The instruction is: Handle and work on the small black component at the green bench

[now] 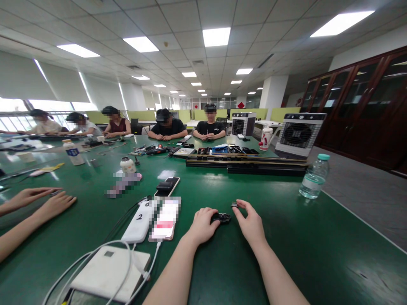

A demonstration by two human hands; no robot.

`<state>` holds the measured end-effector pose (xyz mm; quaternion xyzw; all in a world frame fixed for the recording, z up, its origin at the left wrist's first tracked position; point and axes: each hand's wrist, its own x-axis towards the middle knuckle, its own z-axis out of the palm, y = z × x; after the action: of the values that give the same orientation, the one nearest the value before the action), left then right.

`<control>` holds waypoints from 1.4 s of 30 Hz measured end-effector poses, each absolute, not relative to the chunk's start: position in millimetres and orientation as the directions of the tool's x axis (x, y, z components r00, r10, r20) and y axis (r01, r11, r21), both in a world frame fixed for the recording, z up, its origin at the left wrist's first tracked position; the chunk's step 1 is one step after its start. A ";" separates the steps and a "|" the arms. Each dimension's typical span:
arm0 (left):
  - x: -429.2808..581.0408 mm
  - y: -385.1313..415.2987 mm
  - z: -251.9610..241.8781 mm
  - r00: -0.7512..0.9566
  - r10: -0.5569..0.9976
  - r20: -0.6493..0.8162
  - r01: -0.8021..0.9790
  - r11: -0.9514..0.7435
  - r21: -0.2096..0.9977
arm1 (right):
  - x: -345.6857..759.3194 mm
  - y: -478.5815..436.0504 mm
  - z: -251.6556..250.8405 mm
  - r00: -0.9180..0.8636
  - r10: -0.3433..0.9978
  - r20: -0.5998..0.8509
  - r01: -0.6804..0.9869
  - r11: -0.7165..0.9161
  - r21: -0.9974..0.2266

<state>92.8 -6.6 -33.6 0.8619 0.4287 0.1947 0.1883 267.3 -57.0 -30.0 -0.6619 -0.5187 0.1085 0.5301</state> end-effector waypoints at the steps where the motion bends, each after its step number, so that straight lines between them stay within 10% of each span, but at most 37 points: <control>1: 92.9 -6.9 -33.2 0.557 0.813 0.171 0.668 -0.561 0.489 | 268.5 -57.0 -30.1 0.452 0.790 0.414 0.569 0.102 -0.816; 26: 91.2 -4.1 -32.3 0.572 0.808 0.140 0.656 -0.553 0.513 | 277.0 -62.7 -19.5 0.538 0.665 0.519 0.626 0.098 -0.774; 42: 91.1 -4.2 -33.5 0.569 0.804 0.172 0.636 -0.563 0.528 | 268.5 -55.5 -35.5 0.215 0.915 0.342 0.685 0.109 -0.721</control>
<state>91.1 -4.2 -33.5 0.8607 0.4183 0.2016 0.2088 268.5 -55.5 -35.5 -0.6537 -0.6117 0.1356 0.4244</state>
